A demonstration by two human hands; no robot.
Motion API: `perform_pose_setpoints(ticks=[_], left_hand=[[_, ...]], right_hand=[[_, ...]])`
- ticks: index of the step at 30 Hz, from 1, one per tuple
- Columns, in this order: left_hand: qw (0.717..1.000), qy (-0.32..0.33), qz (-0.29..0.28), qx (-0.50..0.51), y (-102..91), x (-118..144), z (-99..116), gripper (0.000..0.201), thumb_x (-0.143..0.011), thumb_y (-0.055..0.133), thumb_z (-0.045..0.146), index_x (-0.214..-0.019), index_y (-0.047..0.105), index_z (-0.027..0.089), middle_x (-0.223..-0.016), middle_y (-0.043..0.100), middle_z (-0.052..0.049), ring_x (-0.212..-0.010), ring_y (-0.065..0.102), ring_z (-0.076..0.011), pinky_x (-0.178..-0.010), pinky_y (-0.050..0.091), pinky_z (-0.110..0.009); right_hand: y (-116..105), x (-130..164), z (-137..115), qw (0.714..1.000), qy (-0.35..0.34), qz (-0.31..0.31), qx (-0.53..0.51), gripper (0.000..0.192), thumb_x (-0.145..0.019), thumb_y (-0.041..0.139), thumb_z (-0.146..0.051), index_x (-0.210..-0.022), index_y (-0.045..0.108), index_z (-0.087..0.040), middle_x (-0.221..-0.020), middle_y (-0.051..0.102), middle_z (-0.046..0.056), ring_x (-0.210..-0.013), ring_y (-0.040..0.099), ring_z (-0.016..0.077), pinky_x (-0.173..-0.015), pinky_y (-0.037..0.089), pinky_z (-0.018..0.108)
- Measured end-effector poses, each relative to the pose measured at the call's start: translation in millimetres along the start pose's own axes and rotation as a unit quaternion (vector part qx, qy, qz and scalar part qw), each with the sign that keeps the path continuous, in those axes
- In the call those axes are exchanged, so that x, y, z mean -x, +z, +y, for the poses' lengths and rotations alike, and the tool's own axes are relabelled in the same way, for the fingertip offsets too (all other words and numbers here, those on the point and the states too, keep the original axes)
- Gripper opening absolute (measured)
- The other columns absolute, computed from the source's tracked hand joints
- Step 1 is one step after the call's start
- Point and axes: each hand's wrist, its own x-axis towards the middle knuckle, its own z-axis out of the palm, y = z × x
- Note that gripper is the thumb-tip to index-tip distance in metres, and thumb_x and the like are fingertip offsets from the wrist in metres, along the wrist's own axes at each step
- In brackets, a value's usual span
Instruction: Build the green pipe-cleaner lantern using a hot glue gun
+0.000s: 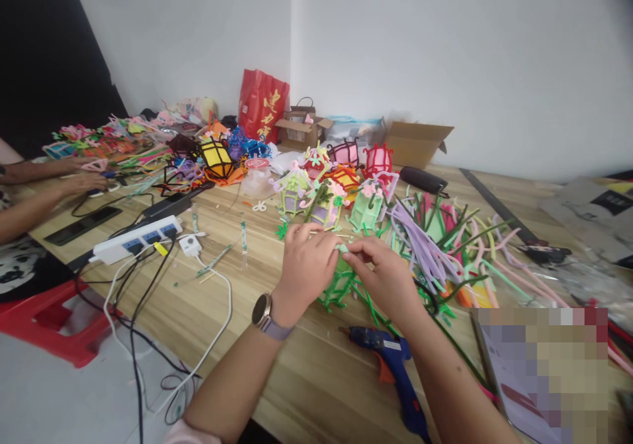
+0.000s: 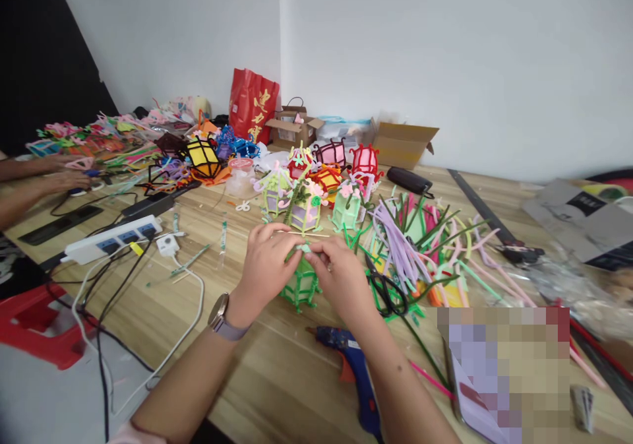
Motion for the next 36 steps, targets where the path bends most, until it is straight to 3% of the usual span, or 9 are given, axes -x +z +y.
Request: perform_pose_setpoints(ticks=[4,9,16,24,36], left_hand=[[0.998,-0.036,-0.032,0.038,-0.8,-1,-2,0.022,-0.084,0.064,0.018,-0.104,0.064,0.025,-0.101,0.073,-0.004,-0.108,0.057,-0.0261,-0.093,0.041,-0.048],[0.99,-0.065,-0.059,0.115,-7.6,-4,-7,0.027,-0.079,0.069,0.017,-0.105,0.066,0.025,-0.106,0.072,-0.003,-0.108,0.058,-0.0251,-0.094,0.044,-0.045],[0.975,-0.069,-0.013,0.213,-16.7,-7,-13,0.011,-0.083,0.062,0.013,-0.085,0.07,0.02,-0.091,0.073,-0.003,-0.096,0.063,-0.0202,-0.088,0.049,-0.036],[0.984,-0.066,-0.025,0.161,-9.3,-5,-10,0.009,-0.082,0.065,0.014,-0.086,0.069,0.021,-0.091,0.073,-0.002,-0.098,0.062,-0.0223,-0.088,0.048,-0.039],[0.999,0.028,0.029,-0.005,-1.9,1,-1,0.004,-0.088,0.058,0.019,-0.084,0.059,0.02,-0.086,0.071,-0.003,-0.104,0.059,-0.0246,-0.092,0.04,-0.043]], right_hand=[[0,0,0,1.0,0.001,0.001,0.0,0.012,-0.089,0.057,-0.024,-0.081,0.065,-0.02,-0.069,0.059,0.001,-0.063,0.054,0.0165,-0.06,0.042,0.027],[0,0,0,1.0,0.004,-0.002,0.004,0.012,-0.089,0.057,-0.023,-0.081,0.065,-0.02,-0.07,0.059,0.002,-0.064,0.055,0.0164,-0.061,0.042,0.027],[1,1,1,1.0,-0.005,0.01,0.001,0.013,-0.089,0.057,-0.023,-0.08,0.065,-0.02,-0.069,0.058,0.001,-0.062,0.054,0.0152,-0.06,0.042,0.026],[1,1,1,1.0,-0.01,0.007,0.0,0.013,-0.089,0.057,-0.023,-0.08,0.066,-0.019,-0.068,0.058,0.001,-0.063,0.054,0.0155,-0.06,0.042,0.026],[2,1,2,1.0,-0.002,0.001,-0.002,0.014,-0.09,0.056,-0.025,-0.08,0.065,-0.02,-0.069,0.06,0.002,-0.064,0.054,0.0163,-0.06,0.041,0.027]])
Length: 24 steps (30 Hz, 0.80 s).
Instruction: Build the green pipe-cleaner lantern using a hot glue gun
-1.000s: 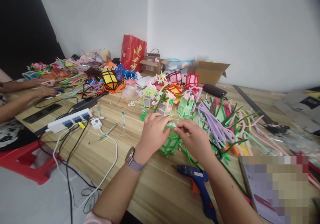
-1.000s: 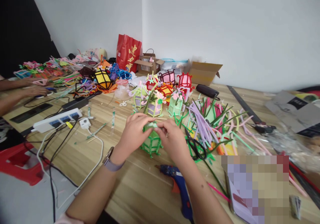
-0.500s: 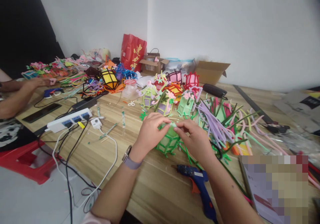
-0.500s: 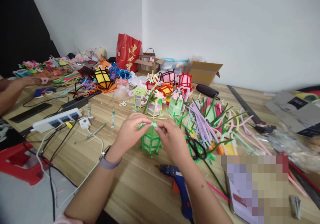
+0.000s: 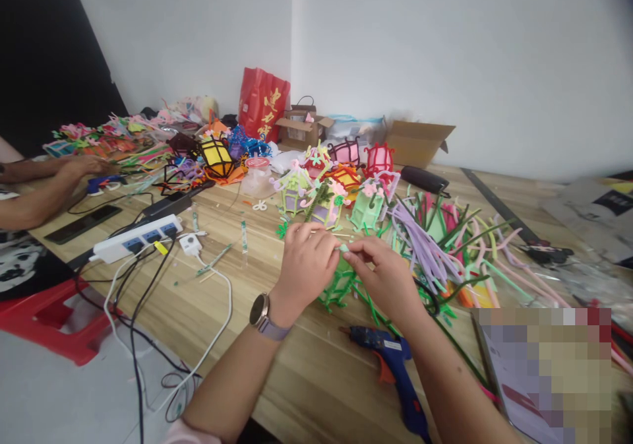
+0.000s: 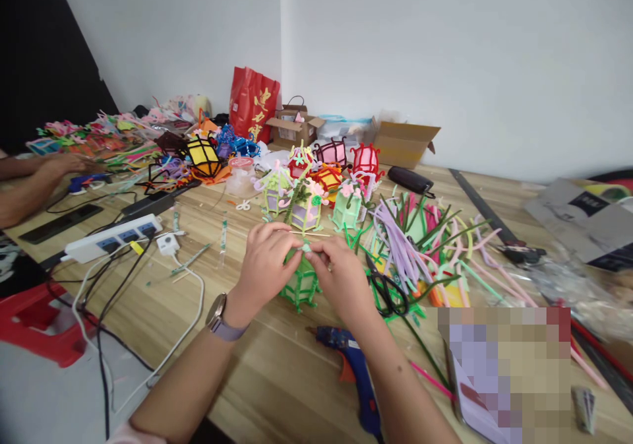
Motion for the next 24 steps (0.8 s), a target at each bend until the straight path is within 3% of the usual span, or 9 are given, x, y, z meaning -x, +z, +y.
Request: perform_pose_setpoints(ticks=[10,24], left_hand=[[0.999,0.002,0.046,-0.016,3.4,0.3,4.0,0.01,-0.087,0.057,0.016,-0.077,0.058,0.019,-0.08,0.071,-0.003,-0.102,0.061,-0.0236,-0.091,0.04,-0.042],[0.999,0.004,0.054,-0.005,3.7,1.0,2.9,0.014,-0.086,0.057,0.015,-0.074,0.061,0.02,-0.08,0.072,-0.001,-0.102,0.061,-0.0227,-0.091,0.039,-0.042]], right_hand=[[0.1,0.2,-0.2,1.0,-0.005,0.0,-0.005,0.015,-0.091,0.056,-0.026,-0.08,0.064,-0.02,-0.07,0.06,0.002,-0.066,0.055,0.017,-0.062,0.043,0.028],[0.3,-0.2,0.1,1.0,-0.011,0.001,-0.011,0.013,-0.09,0.057,-0.023,-0.08,0.065,-0.019,-0.07,0.059,0.002,-0.066,0.055,0.0165,-0.062,0.043,0.028]])
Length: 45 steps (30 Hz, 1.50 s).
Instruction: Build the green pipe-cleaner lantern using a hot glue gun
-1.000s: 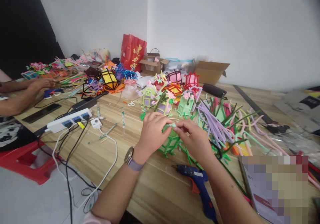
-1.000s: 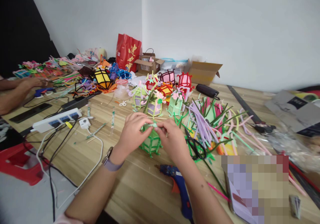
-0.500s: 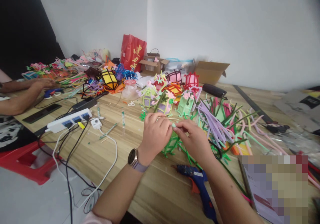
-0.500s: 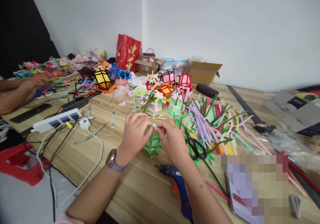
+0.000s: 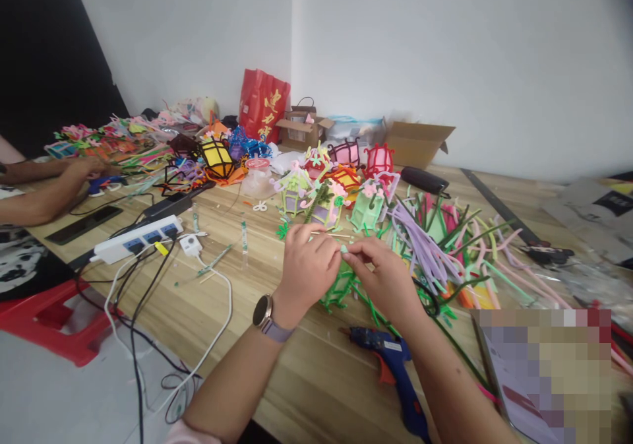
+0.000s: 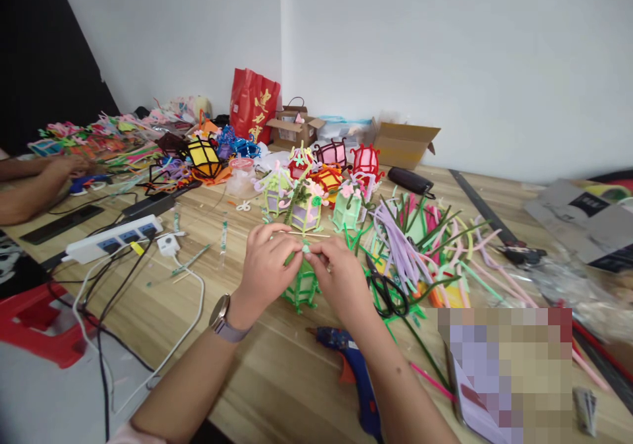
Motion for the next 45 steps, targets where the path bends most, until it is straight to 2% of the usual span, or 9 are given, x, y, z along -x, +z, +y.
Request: perform_pose_setpoints(ticks=[6,11,13,16,25,29,32,35,45], left_hand=[[1.0,-0.003,-0.022,0.008,-3.2,-1,0,0.015,-0.088,0.057,0.017,-0.075,0.062,0.021,-0.083,0.073,-0.001,-0.103,0.06,-0.0229,-0.092,0.039,-0.042],[0.998,-0.041,-0.056,0.005,-3.7,-1,3,0.01,-0.089,0.056,0.018,-0.08,0.061,0.021,-0.084,0.072,-0.003,-0.106,0.058,-0.0248,-0.092,0.04,-0.044],[0.996,-0.055,-0.064,0.012,-4.0,-1,4,0.005,-0.087,0.058,0.017,-0.087,0.062,0.021,-0.087,0.072,-0.003,-0.106,0.058,-0.0252,-0.093,0.04,-0.045],[0.995,-0.064,-0.072,0.018,-4.8,-2,4,0.013,-0.086,0.059,0.017,-0.098,0.061,0.022,-0.095,0.072,-0.004,-0.106,0.057,-0.0251,-0.095,0.04,-0.046],[0.993,-0.069,-0.093,0.011,-10.7,-3,3,0.01,-0.085,0.061,0.018,-0.094,0.057,0.02,-0.095,0.069,-0.005,-0.105,0.057,-0.0253,-0.096,0.04,-0.047],[0.985,-0.106,-0.125,0.046,-13.2,-5,0,0.022,-0.083,0.062,0.014,-0.103,0.059,0.022,-0.103,0.07,-0.005,-0.107,0.058,-0.0259,-0.094,0.042,-0.047],[0.977,-0.13,-0.128,0.107,-13.9,-6,-4,0.021,-0.083,0.061,0.013,-0.103,0.063,0.022,-0.104,0.071,-0.003,-0.106,0.059,-0.0238,-0.093,0.044,-0.043],[0.975,-0.118,-0.13,0.137,-13.4,-6,-7,0.018,-0.087,0.059,0.017,-0.102,0.067,0.023,-0.104,0.072,-0.002,-0.106,0.059,-0.0228,-0.093,0.044,-0.041],[0.976,-0.106,-0.149,0.119,-9.7,-5,-8,0.013,-0.091,0.058,0.022,-0.098,0.068,0.024,-0.101,0.072,-0.002,-0.105,0.057,-0.0227,-0.089,0.043,-0.04]], right_hand=[[0,0,-2,1.0,0.016,-0.003,0.001,0.013,-0.089,0.057,-0.024,-0.08,0.066,-0.02,-0.071,0.059,0.002,-0.066,0.055,0.017,-0.062,0.044,0.028],[-1,0,-2,1.0,0.02,-0.001,0.001,0.014,-0.089,0.057,-0.026,-0.079,0.066,-0.02,-0.069,0.059,0.002,-0.065,0.055,0.0172,-0.063,0.043,0.029],[-1,0,-2,1.0,0.023,-0.003,0.004,0.014,-0.089,0.057,-0.025,-0.08,0.066,-0.02,-0.069,0.059,0.002,-0.065,0.055,0.0172,-0.063,0.043,0.028],[-1,0,-2,1.0,0.026,-0.004,0.006,0.013,-0.089,0.057,-0.025,-0.081,0.066,-0.02,-0.07,0.059,0.002,-0.065,0.055,0.0169,-0.062,0.042,0.028],[-1,0,-2,1.0,0.025,-0.005,0.009,0.014,-0.089,0.057,-0.026,-0.08,0.065,-0.02,-0.071,0.06,0.002,-0.064,0.055,0.0168,-0.06,0.042,0.028],[-2,1,-2,1.0,0.019,0.005,0.01,0.016,-0.09,0.055,-0.029,-0.081,0.065,-0.021,-0.071,0.061,0.002,-0.064,0.056,0.0172,-0.06,0.043,0.028],[-2,1,-3,1.0,0.021,0.0,0.012,0.018,-0.091,0.054,-0.031,-0.083,0.066,-0.022,-0.072,0.061,0.003,-0.064,0.056,0.0172,-0.061,0.044,0.029],[-2,0,-3,1.0,0.021,-0.001,0.009,0.017,-0.09,0.054,-0.029,-0.083,0.067,-0.021,-0.071,0.061,0.002,-0.064,0.056,0.0172,-0.061,0.044,0.029],[-4,0,-4,0.999,0.026,-0.012,0.014,0.018,-0.091,0.053,-0.03,-0.084,0.067,-0.021,-0.072,0.062,0.003,-0.065,0.056,0.0172,-0.061,0.045,0.029]])
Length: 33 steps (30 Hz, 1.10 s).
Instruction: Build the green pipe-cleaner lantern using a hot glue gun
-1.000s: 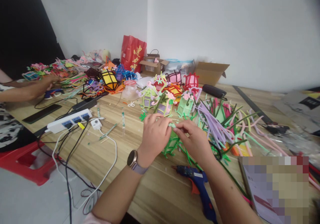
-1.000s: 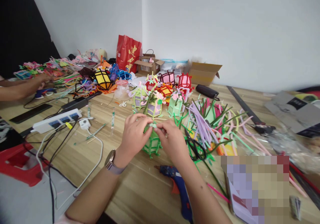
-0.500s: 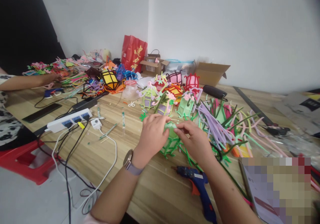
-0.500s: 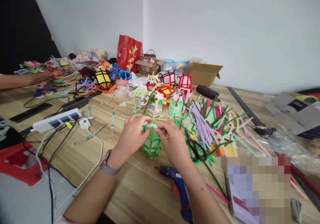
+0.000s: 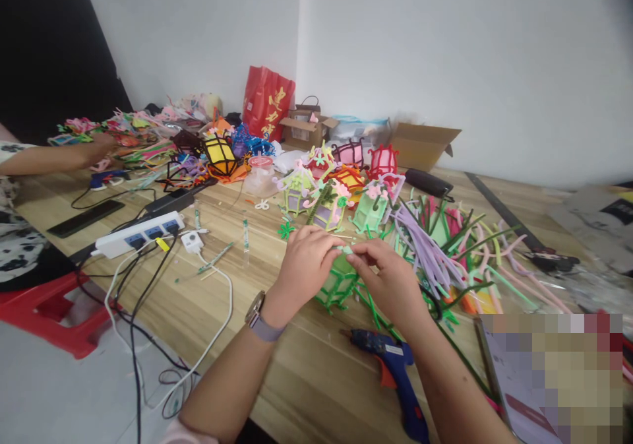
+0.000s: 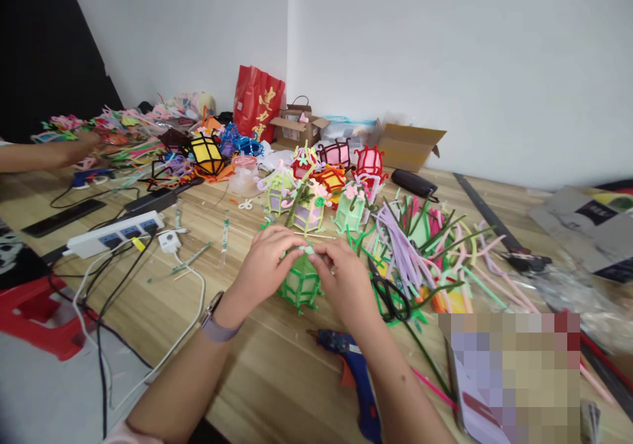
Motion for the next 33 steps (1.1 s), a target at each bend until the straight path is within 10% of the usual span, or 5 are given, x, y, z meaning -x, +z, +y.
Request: perform_pose_setpoints(ticks=[8,13,20,26,33], left_hand=[[1.0,0.006,0.006,0.008,1.5,-1,-1,0.014,-0.091,0.056,0.021,-0.097,0.068,0.023,-0.099,0.072,-0.003,-0.103,0.057,-0.0226,-0.09,0.045,-0.039],[1.0,0.002,0.004,0.027,4.3,-2,-4,0.016,-0.09,0.057,0.02,-0.102,0.068,0.021,-0.101,0.072,-0.004,-0.101,0.059,-0.0227,-0.09,0.046,-0.039],[0.999,-0.005,0.004,0.04,5.1,-3,-8,0.021,-0.087,0.06,0.018,-0.106,0.068,0.022,-0.102,0.072,-0.004,-0.103,0.06,-0.0232,-0.093,0.046,-0.039],[0.999,0.009,0.007,0.051,7.3,-4,-11,0.02,-0.087,0.061,0.015,-0.105,0.069,0.018,-0.102,0.072,-0.005,-0.103,0.06,-0.0234,-0.092,0.047,-0.038],[0.998,0.027,0.017,0.055,11.7,-3,-11,0.016,-0.088,0.059,0.015,-0.101,0.068,0.018,-0.101,0.073,-0.005,-0.1,0.062,-0.0217,-0.091,0.048,-0.035]], right_hand=[[-1,-2,2,1.0,0.013,0.012,-0.022,0.021,-0.089,0.055,-0.035,-0.089,0.07,-0.02,-0.074,0.065,0.004,-0.064,0.059,0.0174,-0.06,0.046,0.029],[-44,14,1,0.994,0.088,0.047,0.047,0.029,-0.088,0.052,-0.045,-0.085,0.069,-0.021,-0.074,0.07,0.005,-0.061,0.062,0.0183,-0.055,0.044,0.029],[-50,132,0,0.922,0.265,-0.183,0.218,0.035,-0.08,0.06,-0.051,-0.057,0.064,-0.025,-0.051,0.065,0.006,-0.045,0.061,0.0246,-0.043,0.034,0.031],[-13,171,6,0.93,0.337,-0.092,0.115,0.024,-0.074,0.057,-0.038,-0.082,0.07,-0.019,-0.074,0.073,0.01,-0.063,0.067,0.027,-0.059,0.05,0.037],[-61,162,-18,0.873,0.471,0.043,-0.117,0.024,-0.064,0.072,-0.041,-0.077,0.064,-0.023,-0.071,0.069,0.001,-0.065,0.062,0.0189,-0.06,0.05,0.028]])
